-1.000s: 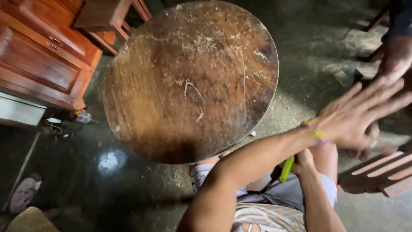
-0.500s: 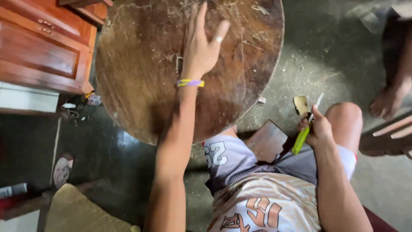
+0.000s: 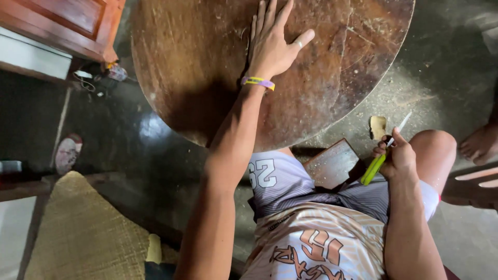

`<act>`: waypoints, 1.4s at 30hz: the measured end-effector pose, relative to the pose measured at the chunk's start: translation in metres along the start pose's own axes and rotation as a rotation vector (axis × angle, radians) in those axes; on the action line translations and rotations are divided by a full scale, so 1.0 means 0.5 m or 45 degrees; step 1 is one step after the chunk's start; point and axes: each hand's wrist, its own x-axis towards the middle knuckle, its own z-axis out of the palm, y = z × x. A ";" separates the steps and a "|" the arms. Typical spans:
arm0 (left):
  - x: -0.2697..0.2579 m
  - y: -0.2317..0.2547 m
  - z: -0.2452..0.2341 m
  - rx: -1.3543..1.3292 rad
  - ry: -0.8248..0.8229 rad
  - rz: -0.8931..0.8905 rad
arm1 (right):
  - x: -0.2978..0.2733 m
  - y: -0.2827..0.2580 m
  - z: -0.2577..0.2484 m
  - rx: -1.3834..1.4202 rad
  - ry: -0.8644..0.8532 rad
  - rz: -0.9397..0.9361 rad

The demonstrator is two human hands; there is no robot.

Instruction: Scraping the surface of a wooden tabletop with a knife to remove old finish or debris.

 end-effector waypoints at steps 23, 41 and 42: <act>-0.020 0.073 -0.048 -0.633 0.073 0.453 | -0.453 -0.128 0.349 -3.012 0.109 -1.115; -0.024 0.084 -0.046 -0.592 0.045 0.518 | -0.481 -0.077 0.338 -2.806 0.091 -1.065; -0.023 0.082 -0.043 -0.593 0.044 0.514 | -0.481 -0.086 0.341 -2.809 0.088 -1.061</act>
